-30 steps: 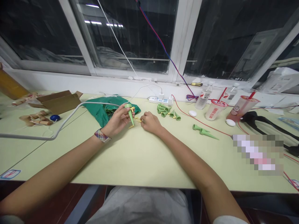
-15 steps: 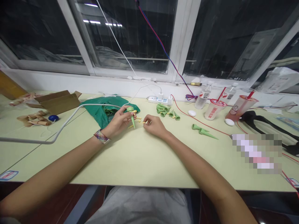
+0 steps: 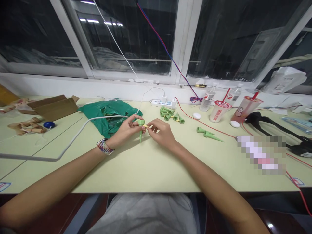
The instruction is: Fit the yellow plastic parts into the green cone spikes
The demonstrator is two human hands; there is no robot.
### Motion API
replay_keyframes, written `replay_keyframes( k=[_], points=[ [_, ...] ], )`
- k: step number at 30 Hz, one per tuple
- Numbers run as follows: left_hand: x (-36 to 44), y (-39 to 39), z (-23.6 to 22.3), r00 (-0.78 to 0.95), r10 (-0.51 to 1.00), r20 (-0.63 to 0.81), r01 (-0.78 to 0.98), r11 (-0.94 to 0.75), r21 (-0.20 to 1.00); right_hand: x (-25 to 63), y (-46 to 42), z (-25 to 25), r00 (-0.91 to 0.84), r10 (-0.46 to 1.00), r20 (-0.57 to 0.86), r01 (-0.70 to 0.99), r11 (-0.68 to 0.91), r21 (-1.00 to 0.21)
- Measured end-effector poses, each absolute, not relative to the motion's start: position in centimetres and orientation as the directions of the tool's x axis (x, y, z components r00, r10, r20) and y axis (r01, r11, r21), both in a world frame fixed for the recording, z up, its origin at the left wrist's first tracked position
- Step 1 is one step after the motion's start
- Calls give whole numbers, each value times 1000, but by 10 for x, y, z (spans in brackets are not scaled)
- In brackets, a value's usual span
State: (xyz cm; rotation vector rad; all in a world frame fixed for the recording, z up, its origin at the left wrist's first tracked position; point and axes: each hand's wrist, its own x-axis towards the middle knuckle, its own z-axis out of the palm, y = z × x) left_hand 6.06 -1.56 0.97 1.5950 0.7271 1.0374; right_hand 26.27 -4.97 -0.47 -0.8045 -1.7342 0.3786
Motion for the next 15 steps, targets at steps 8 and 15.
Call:
replay_keyframes(
  k=[8,15],
  points=[
    [68,-27,16,387,879,279,-55,-280,958,257,-44,-6,-132,966,221,-13,221,-975],
    [67,-27,15,424,873,239,-105,-215,971,274,-51,0,-189,771,608,207,637,-743]
  ],
)
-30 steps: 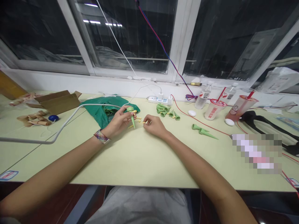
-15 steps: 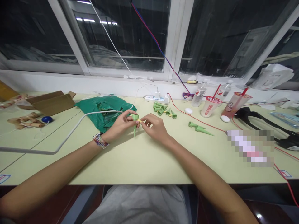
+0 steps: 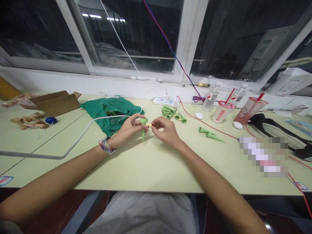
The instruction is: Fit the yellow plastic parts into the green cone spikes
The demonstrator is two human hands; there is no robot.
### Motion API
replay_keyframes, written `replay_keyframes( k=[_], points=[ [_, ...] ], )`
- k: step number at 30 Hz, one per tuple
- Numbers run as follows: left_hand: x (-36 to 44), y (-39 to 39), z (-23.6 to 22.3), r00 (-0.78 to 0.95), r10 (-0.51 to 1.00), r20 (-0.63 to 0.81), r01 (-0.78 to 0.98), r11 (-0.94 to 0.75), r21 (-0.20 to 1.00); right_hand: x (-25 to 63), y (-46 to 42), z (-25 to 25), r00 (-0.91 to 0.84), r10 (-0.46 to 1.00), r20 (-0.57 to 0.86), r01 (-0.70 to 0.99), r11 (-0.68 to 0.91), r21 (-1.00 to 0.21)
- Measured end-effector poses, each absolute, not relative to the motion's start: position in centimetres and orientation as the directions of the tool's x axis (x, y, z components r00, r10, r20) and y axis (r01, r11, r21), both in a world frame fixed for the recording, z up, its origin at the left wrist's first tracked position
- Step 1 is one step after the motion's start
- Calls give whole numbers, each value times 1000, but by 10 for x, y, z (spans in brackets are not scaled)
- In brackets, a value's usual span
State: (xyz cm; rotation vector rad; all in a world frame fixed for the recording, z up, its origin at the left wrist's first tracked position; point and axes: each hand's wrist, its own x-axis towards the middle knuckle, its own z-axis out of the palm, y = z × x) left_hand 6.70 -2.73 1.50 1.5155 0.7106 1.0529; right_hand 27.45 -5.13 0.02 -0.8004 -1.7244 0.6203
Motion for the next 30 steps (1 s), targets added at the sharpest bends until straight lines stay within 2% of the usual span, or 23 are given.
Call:
replay_keyframes(
  k=[4,6,7,9,11,13,16,19,22,26,28,30],
  points=[
    [64,-25,16,534,837,120,-170,-33,985,276,-55,2,-282,656,700,343,750,-565],
    [63,-23,17,568,819,80,-168,21,986,274,-56,2,-276,667,692,352,740,-573],
    [63,-23,17,563,821,91,-160,0,987,272,-56,2,-234,712,662,324,699,-638],
    [64,-23,18,500,848,175,-123,-130,984,265,-56,1,-132,852,507,166,523,-836],
    [64,-27,20,401,864,305,-51,-311,949,257,-55,0,-99,955,279,-85,271,-959],
    [65,-34,22,315,838,445,35,-479,877,250,-56,-2,-141,985,96,-275,54,-960],
    [66,-43,23,280,775,566,124,-614,779,244,-58,-4,-198,980,-23,-316,-86,-945],
    [66,-44,22,308,796,521,125,-577,807,247,-59,-4,-181,983,29,-177,-4,-984],
    [66,-39,20,330,850,411,54,-451,891,255,-58,-3,-103,968,228,-89,219,-972],
    [67,-35,23,362,867,342,-2,-366,931,263,-58,-2,-134,887,442,-31,442,-896],
    [68,-36,24,375,868,326,-12,-347,938,263,-58,-3,-138,874,466,23,473,-881],
    [70,-38,25,376,870,319,-17,-337,941,262,-58,-6,-143,897,418,78,431,-899]
  ],
)
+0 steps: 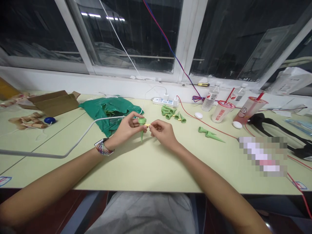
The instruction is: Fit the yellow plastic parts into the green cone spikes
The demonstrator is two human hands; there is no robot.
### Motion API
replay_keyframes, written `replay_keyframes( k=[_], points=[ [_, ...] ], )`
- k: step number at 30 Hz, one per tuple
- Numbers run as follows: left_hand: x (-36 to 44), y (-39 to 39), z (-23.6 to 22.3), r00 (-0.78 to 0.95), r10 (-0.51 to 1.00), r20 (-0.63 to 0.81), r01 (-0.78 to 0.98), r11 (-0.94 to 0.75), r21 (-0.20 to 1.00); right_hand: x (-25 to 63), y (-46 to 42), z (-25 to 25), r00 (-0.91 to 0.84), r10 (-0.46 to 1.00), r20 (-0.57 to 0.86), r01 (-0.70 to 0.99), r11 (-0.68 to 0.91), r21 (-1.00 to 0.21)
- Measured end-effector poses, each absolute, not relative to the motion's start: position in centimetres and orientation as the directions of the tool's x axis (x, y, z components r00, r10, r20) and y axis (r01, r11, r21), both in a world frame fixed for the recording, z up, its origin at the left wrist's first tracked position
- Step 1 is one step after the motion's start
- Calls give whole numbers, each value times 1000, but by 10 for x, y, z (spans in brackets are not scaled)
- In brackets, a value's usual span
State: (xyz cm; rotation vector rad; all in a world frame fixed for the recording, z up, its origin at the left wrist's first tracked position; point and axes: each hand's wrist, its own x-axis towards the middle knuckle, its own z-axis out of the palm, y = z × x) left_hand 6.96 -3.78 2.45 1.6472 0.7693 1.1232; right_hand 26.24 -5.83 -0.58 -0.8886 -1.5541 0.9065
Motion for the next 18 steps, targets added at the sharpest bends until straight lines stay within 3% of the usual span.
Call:
replay_keyframes(
  k=[4,10,15,18],
  points=[
    [71,-39,23,376,872,314,-21,-331,943,263,-57,-9,-152,944,293,126,312,-942],
    [68,-35,20,388,874,293,-20,-309,951,268,-57,-5,-178,820,544,223,573,-789],
    [69,-36,18,429,863,266,-16,-287,958,268,-53,-9,-207,914,349,258,396,-881],
    [70,-35,18,460,856,235,-74,-227,971,274,-55,-6,-206,865,458,408,501,-763]
  ],
)
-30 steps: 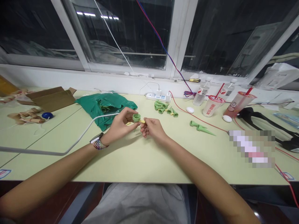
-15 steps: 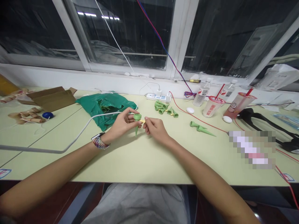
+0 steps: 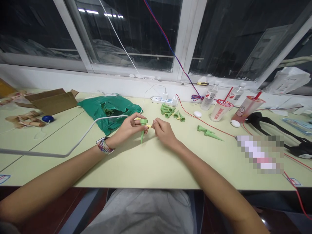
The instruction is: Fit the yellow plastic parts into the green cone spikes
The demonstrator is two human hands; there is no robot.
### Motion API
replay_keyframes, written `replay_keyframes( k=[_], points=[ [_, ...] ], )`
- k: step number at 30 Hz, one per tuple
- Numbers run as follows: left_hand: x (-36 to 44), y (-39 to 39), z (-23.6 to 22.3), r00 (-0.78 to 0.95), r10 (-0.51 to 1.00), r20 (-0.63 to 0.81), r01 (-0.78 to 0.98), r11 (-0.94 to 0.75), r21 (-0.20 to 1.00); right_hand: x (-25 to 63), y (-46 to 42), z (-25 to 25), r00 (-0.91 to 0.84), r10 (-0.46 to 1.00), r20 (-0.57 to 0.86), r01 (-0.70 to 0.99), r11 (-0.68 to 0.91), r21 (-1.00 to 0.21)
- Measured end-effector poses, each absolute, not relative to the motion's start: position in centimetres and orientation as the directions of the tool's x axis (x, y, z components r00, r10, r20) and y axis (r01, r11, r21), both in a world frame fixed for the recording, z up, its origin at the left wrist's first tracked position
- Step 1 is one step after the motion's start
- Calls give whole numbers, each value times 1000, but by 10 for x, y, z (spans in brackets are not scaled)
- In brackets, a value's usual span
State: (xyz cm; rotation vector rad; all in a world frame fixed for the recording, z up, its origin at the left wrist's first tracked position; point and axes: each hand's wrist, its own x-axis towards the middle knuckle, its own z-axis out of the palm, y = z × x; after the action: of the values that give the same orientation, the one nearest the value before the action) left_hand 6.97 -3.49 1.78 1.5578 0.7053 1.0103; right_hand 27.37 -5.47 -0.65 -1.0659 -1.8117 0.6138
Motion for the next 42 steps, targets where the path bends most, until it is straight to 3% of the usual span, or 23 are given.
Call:
replay_keyframes(
  k=[3,4,5,7,9,11,12,14,16,18,20,23,25,26,28,31,33,35,38,42],
  points=[
    [69,-35,18,532,837,127,-141,-61,988,278,-60,0,-342,736,584,609,647,-459],
    [69,-36,18,562,822,94,-144,-15,990,277,-61,2,-374,720,584,626,661,-414],
    [69,-37,18,583,809,80,-137,0,991,275,-62,2,-383,726,570,616,661,-429],
    [70,-40,16,547,824,147,-99,-111,989,267,-63,0,-331,810,485,521,585,-621],
    [69,-42,13,434,839,328,-2,-363,932,257,-63,-4,-300,913,276,338,372,-864],
    [69,-43,12,343,805,484,108,-546,831,250,-64,-7,-313,945,91,201,160,-966],
    [69,-42,12,332,799,501,126,-564,816,250,-65,-7,-303,949,81,193,145,-970],
    [69,-41,14,391,829,400,62,-458,887,253,-67,-6,-242,938,248,311,317,-896],
    [71,-41,17,505,833,227,-35,-244,969,260,-68,-4,-246,846,474,492,530,-691],
    [73,-43,18,560,815,148,-73,-129,989,263,-68,-2,-306,775,552,555,617,-558],
    [72,-44,15,462,856,232,-37,-242,969,261,-66,-2,-278,826,490,465,562,-684],
    [69,-45,8,307,794,525,176,-589,789,252,-63,-3,-251,957,142,138,181,-974],
    [67,-44,5,361,716,597,249,-691,679,249,-61,-4,-313,949,-30,61,-11,-998],
    [67,-44,5,375,721,583,253,-684,684,250,-61,-4,-307,952,-18,100,13,-995],
    [69,-44,8,374,805,461,190,-553,812,256,-60,-5,-230,952,201,290,264,-920],
    [75,-45,14,470,871,144,-55,-134,989,268,-59,-8,-291,783,550,565,604,-562],
    [78,-47,15,530,848,-18,-177,131,976,274,-58,-9,-392,697,600,613,684,-395],
    [80,-50,14,515,853,-80,-243,235,941,277,-57,-10,-424,669,611,610,710,-353],
    [82,-51,12,439,898,36,-252,84,964,273,-57,-12,-357,713,604,539,685,-490],
    [81,-47,6,295,889,349,-10,-363,932,256,-59,-13,-198,879,433,216,470,-856]
  ],
)
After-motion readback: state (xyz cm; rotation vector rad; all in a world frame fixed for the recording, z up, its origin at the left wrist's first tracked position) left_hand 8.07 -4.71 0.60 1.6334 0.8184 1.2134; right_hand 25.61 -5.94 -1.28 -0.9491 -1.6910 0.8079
